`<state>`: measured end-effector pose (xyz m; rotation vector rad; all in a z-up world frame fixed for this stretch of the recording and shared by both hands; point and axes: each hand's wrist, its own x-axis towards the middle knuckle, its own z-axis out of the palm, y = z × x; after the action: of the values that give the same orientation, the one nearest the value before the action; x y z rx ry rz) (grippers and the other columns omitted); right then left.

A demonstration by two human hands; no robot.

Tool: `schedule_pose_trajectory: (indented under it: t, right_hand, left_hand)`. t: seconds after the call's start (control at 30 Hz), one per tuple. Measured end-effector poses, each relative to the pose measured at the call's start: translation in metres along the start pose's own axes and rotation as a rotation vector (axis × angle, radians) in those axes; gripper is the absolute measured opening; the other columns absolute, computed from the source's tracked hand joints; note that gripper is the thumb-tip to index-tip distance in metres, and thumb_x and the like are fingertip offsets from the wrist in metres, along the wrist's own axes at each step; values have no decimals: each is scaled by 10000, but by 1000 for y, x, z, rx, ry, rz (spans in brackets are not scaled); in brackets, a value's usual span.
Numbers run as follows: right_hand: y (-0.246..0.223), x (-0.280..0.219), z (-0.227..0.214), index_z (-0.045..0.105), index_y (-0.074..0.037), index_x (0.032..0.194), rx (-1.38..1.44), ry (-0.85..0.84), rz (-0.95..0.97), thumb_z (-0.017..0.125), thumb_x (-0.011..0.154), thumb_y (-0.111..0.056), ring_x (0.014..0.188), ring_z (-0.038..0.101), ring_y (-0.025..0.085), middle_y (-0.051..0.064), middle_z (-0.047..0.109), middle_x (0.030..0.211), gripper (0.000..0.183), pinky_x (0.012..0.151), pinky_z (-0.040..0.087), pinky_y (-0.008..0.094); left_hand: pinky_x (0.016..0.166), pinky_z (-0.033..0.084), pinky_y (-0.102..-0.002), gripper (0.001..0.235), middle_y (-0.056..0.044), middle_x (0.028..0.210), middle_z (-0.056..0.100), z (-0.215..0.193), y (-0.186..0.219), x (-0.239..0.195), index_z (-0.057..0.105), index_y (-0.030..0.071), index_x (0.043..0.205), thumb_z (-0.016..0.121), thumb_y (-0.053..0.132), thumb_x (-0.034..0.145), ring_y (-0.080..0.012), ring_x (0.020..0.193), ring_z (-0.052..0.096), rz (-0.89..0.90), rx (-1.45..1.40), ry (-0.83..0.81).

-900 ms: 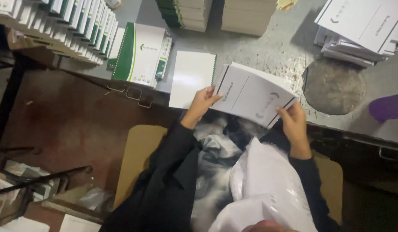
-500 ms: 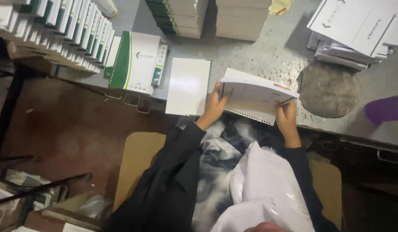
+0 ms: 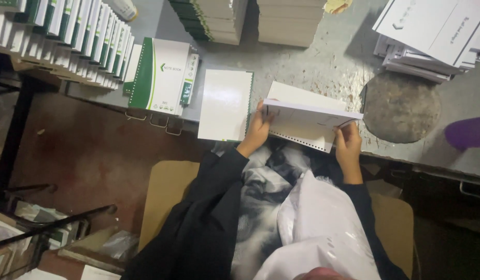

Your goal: The person is organizing and stacking spiral-bound notebooks on a work table, likely performing a final quality check or preparation for packaging.

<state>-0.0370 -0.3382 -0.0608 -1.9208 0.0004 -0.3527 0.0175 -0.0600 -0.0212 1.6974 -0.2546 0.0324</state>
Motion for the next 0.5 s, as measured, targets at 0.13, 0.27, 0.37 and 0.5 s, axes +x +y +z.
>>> schedule_pose_trajectory:
  t: [0.13,0.27,0.37,0.5]
  right_hand:
    - [-12,-4,5,447,82,1451,-68,43,-9,463,1010,171,1218,596,438,283,624,1232,451,992,505,547]
    - [-16,-9,12,476,57,1409,-162,89,-18,461,1020,162,1169,629,418,241,643,1193,403,947,528,508]
    - [-15,-11,13,485,57,1385,-156,112,-11,456,1007,187,1166,624,435,247,643,1185,401,949,521,516]
    - [-10,-11,14,512,59,1363,-177,115,-30,440,1000,204,1125,641,437,243,655,1145,397,934,529,498]
  left_hand:
    - [1209,325,-530,383,-136,1295,571,6,-24,-1,399,59,1463,482,101,1092,-287,1377,480,77,-19,26]
    - [1193,351,-508,345,-111,1259,577,8,-17,-1,411,75,1445,447,97,1102,-263,1346,509,92,-29,64]
    - [1188,359,-501,337,-93,1245,574,5,-20,-2,414,88,1439,438,93,1104,-252,1332,515,83,-39,66]
    - [1187,359,-528,381,-127,1291,564,0,-23,-5,377,74,1477,428,79,1099,-296,1358,507,94,5,16]
